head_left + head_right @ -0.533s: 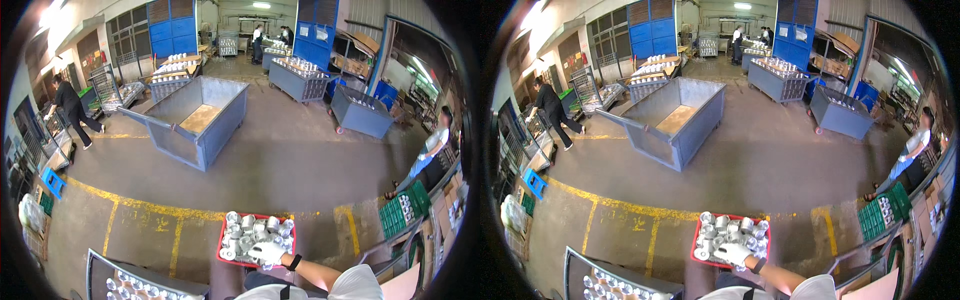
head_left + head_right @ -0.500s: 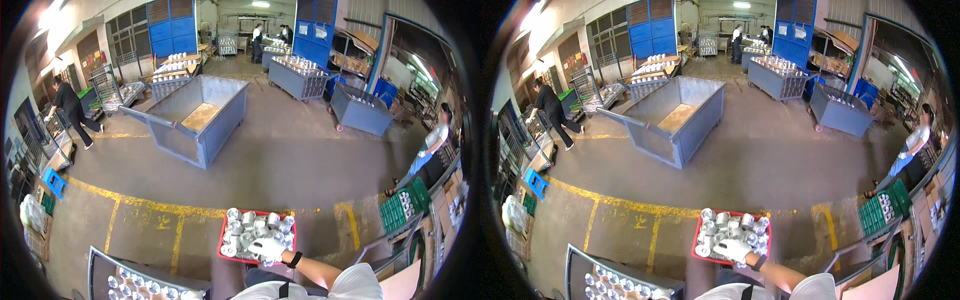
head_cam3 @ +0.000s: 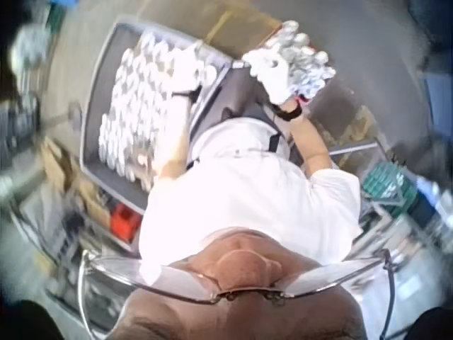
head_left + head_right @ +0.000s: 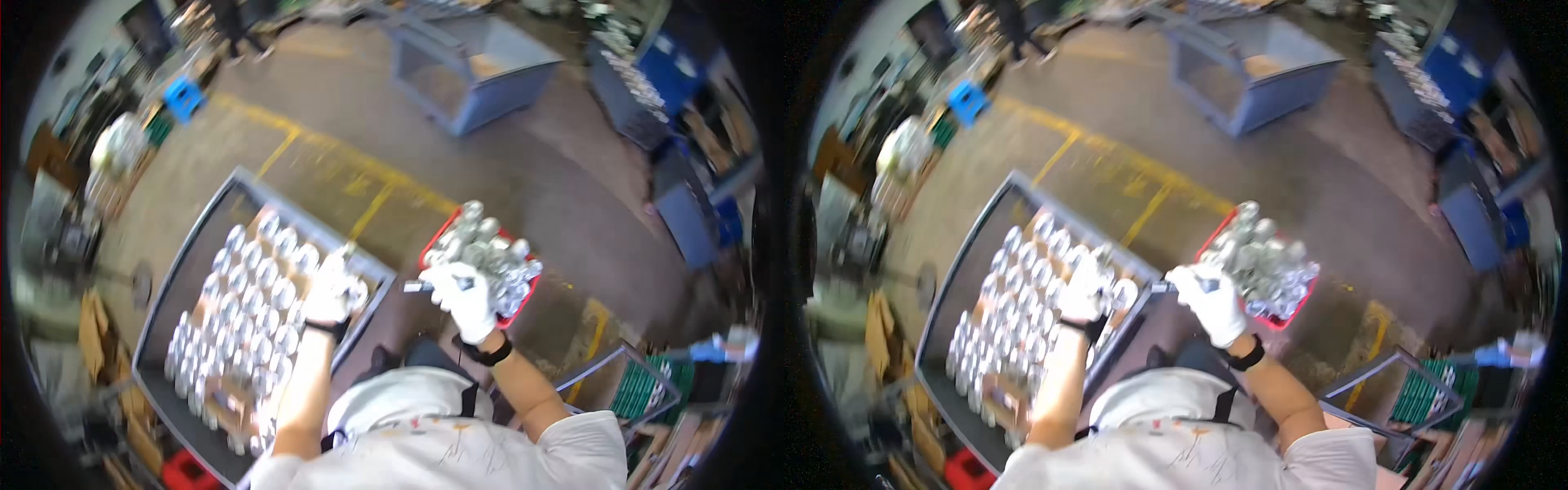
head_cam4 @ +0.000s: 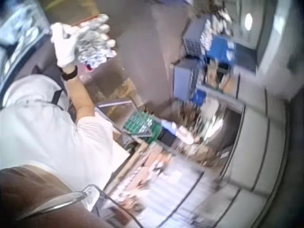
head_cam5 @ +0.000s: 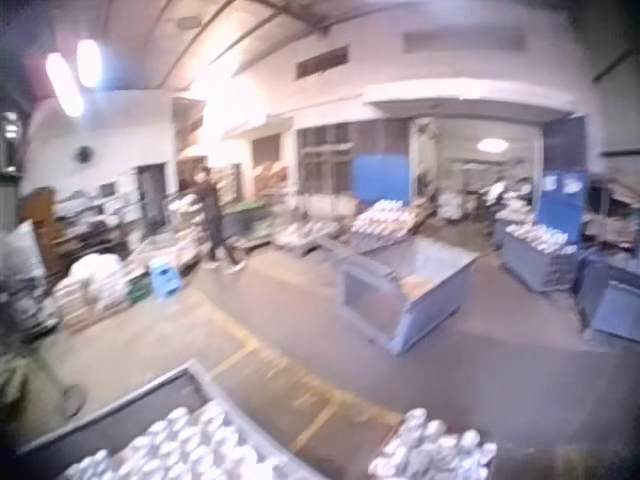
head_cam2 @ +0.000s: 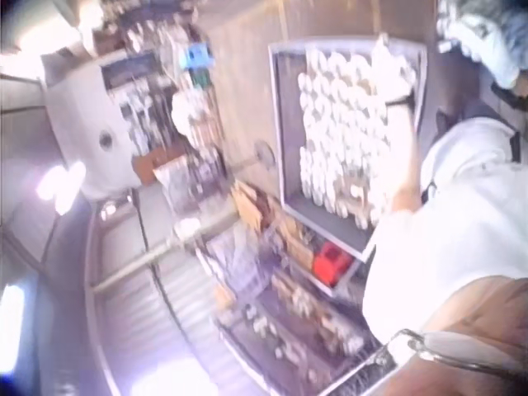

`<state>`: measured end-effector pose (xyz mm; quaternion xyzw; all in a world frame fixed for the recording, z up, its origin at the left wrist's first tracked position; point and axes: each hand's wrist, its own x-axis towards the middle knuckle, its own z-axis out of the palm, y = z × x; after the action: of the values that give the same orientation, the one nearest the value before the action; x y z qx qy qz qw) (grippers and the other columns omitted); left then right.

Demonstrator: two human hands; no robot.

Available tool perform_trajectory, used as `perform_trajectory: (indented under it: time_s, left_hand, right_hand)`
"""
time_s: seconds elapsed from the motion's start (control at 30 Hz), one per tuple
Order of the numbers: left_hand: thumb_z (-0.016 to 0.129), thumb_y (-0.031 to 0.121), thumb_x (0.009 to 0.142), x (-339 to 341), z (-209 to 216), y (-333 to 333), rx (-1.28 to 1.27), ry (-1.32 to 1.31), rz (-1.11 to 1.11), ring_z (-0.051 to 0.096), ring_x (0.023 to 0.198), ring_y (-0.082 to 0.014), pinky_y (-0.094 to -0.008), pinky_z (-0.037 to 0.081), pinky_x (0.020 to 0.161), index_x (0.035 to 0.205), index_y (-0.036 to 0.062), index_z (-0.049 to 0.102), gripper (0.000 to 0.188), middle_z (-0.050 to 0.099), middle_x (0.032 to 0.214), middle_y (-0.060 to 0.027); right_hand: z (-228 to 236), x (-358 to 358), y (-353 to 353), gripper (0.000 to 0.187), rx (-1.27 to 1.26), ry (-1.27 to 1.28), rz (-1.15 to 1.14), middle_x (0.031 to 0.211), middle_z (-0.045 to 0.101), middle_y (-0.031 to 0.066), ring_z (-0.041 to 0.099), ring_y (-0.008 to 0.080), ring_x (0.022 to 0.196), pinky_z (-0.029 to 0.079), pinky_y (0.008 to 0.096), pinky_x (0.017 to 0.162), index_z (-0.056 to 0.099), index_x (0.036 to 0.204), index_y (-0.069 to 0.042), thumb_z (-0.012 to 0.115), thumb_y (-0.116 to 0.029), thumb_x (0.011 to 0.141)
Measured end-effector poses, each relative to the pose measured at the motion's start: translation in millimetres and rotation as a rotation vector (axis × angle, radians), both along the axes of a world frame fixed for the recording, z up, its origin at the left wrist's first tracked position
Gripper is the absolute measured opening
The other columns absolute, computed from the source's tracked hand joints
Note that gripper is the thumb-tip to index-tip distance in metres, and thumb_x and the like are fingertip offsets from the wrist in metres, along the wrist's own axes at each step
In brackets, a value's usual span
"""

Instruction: Inspecting and moving metal pistons between containers in a warehouse environment.

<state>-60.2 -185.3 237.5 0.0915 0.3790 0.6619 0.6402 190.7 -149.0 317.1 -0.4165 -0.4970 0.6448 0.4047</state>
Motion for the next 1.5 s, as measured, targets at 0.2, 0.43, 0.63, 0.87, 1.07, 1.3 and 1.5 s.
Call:
perform_trajectory:
  time_s: [0.2,0.43,0.63,0.87,1.07,1.3,1.5]
  left_hand:
    - [0.047,0.009,0.1,1,10,-27,0.164,-0.816,0.159,0.039,0.047,-0.0019,-0.0188,0.037,0.045,0.132,-0.0027,0.046,0.034,0.047,0.069,0.0076]
    - [0.049,0.006,0.098,-13,16,-69,0.172,-0.769,0.25,0.039,0.043,-0.0047,-0.0173,0.038,0.045,0.109,0.0033,0.055,0.013,0.052,0.073,-0.0015]
    - [0.051,0.008,0.098,-13,7,-104,0.081,-0.859,0.341,0.055,0.055,-0.0089,-0.0224,0.047,0.047,0.105,0.0015,0.058,0.012,0.061,0.085,-0.0072]
    - [0.058,0.022,0.097,-3,-3,-230,-0.244,-0.091,0.041,0.046,0.045,-0.0054,-0.0207,0.03,0.036,0.113,0.0036,0.07,0.027,0.062,0.068,0.0011]
    - [0.057,0.017,0.097,-48,5,-326,-0.354,0.074,0.148,0.044,0.044,-0.0037,-0.0196,0.027,0.036,0.111,0.0022,0.07,0.024,0.063,0.068,0.0006]
    - [0.053,0.034,0.101,-108,16,-415,-0.32,0.103,0.357,0.044,0.038,-0.0054,-0.0207,0.028,0.032,0.101,0.0046,0.069,0.034,0.06,0.062,0.0015]
    - [0.049,0.042,0.101,-154,-21,-508,-0.367,0.261,0.355,0.05,0.042,-0.0083,-0.0214,0.036,0.035,0.109,0.0078,0.063,0.038,0.061,0.072,-0.0025]
  right_hand:
    - [11,-33,-38,0.015,0.209,-0.027,0.255,0.088,0.07,0.0033,0.063,0.0082,0.073,0.049,0.0235,0.065,0.07,0.102,0.001,0.068,-0.002,0.088]
    - [-7,-73,-47,0.013,0.18,0.019,0.411,0.08,0.065,0.0003,0.058,0.0049,0.063,0.045,0.0215,0.055,0.07,0.102,0.001,0.068,-0.001,0.089]
    - [-20,-95,-60,0.014,0.44,-0.087,0.61,0.078,0.066,0.003,0.059,0.0097,0.061,0.046,0.0255,0.056,0.071,0.101,-0.002,0.068,0.0,0.087]
    - [-50,-113,-99,0.015,0.364,-0.102,0.943,0.087,0.07,0.0087,0.063,0.0131,0.07,0.05,0.0293,0.062,0.073,0.098,-0.003,0.073,-0.001,0.083]
    - [-26,-172,-159,0.038,1.182,-0.379,0.94,0.083,0.065,0.0095,0.064,0.0292,0.073,0.052,0.0409,0.065,0.07,0.101,-0.008,0.08,-0.035,0.075]
    - [-34,-260,-272,0.029,1.584,-0.461,1.412,0.072,0.062,0.0039,0.066,0.0187,0.068,0.051,0.034,0.054,0.067,0.114,-0.02,0.062,-0.029,0.087]
    - [-56,-340,-352,0.035,-0.049,-0.544,1.711,0.065,0.061,-0.0022,0.045,0.0043,0.052,0.034,0.0232,0.046,0.074,0.085,-0.008,0.065,-0.04,0.094]
